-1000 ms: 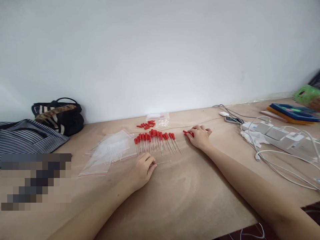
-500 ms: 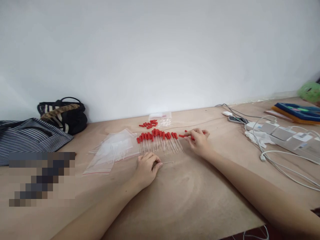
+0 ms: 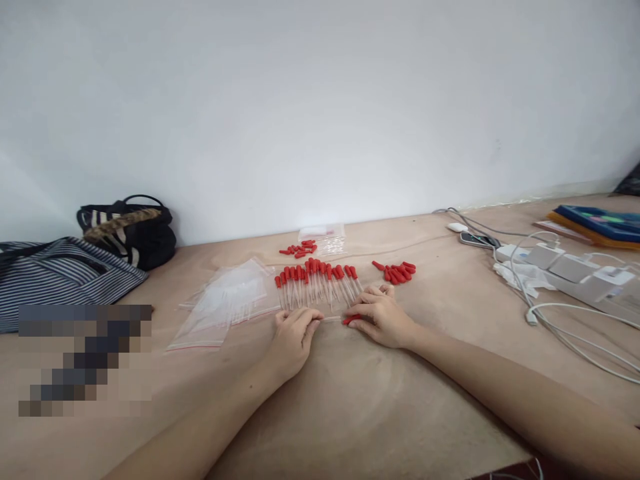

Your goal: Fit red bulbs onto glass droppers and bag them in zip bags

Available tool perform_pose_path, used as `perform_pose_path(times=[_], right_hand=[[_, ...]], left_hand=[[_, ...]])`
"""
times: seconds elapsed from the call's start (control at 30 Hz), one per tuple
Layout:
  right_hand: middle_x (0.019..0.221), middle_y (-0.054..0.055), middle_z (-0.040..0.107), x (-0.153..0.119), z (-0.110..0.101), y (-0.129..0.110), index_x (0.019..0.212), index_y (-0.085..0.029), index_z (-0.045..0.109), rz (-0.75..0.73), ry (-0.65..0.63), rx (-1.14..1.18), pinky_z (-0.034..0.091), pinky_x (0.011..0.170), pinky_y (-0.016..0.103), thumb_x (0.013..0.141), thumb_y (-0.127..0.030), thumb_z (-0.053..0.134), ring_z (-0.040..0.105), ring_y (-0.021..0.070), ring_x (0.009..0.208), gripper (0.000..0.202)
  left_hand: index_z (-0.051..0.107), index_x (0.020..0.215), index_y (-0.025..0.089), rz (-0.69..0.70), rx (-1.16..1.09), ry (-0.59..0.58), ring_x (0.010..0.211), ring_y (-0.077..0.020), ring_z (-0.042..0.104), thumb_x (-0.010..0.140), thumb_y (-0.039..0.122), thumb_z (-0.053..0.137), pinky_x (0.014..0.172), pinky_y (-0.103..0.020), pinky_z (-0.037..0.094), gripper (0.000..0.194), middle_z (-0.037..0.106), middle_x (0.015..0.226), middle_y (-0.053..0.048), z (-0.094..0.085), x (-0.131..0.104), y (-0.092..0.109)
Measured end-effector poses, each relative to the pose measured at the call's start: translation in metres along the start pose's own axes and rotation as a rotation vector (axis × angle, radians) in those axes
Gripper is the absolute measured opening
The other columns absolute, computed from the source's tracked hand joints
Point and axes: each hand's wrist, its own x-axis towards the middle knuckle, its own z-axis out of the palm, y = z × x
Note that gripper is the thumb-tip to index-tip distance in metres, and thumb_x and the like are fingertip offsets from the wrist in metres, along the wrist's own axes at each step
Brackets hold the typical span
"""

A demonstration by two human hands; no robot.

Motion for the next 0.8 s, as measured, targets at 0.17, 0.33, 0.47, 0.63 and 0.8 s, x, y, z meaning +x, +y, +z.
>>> perform_pose_path(times=[0.17,0.33,0.47,0.63,0.8], right_hand=[[0.081,0.002,0.064,0.0003,0.0007,-0.0057,0.083,-0.026,0.066,0.103,0.034,0.033,0.02,0.076,0.038,0.081,-0.032,0.053,0.047,0.0182,0.082,0.015],[0.079,0.001,0.066,0.0013,0.0008,-0.0091,0.083,-0.026,0.065,0.145,0.048,0.155,0.021,0.077,0.039,0.081,-0.032,0.052,0.048,0.0182,0.082,0.013],[0.081,0.001,0.066,0.0015,0.0019,-0.0092,0.082,-0.025,0.063,0.169,0.029,0.255,0.022,0.081,0.042,0.081,-0.031,0.052,0.049,0.0192,0.084,0.013],[0.082,0.003,0.063,0.0009,0.0051,-0.0075,0.085,-0.022,0.062,0.157,0.028,0.371,0.025,0.086,0.043,0.082,-0.026,0.05,0.051,0.0183,0.085,0.013],[0.078,0.002,0.062,0.0009,0.0072,-0.0073,0.083,-0.022,0.065,0.168,0.085,0.473,0.027,0.089,0.043,0.078,-0.026,0.056,0.054,0.0174,0.082,0.011]], left_hand=[[0.052,0.086,0.021,0.001,-0.018,-0.008,0.077,-0.0162,0.057,0.088,0.019,0.033,0.076,-0.035,0.027,0.019,0.064,0.085,0.001,0.0023,-0.0006,-0.0023],[0.053,0.085,0.021,0.012,-0.025,0.002,0.077,-0.0158,0.056,0.089,0.02,0.032,0.077,-0.035,0.026,0.021,0.064,0.084,0.001,0.0027,-0.0009,-0.0025],[0.054,0.086,0.021,0.017,-0.024,0.01,0.077,-0.0154,0.057,0.089,0.021,0.032,0.077,-0.035,0.026,0.022,0.065,0.084,0.001,0.0027,-0.0014,-0.0019],[0.056,0.09,0.022,0.034,-0.051,0.017,0.076,-0.0149,0.058,0.088,0.024,0.035,0.079,-0.034,0.028,0.021,0.066,0.084,0.001,0.0042,-0.002,-0.0039],[0.059,0.088,0.022,0.057,-0.067,0.049,0.069,-0.0139,0.059,0.087,0.027,0.038,0.077,-0.034,0.029,0.021,0.067,0.078,0.002,0.0059,-0.0026,-0.0058]])
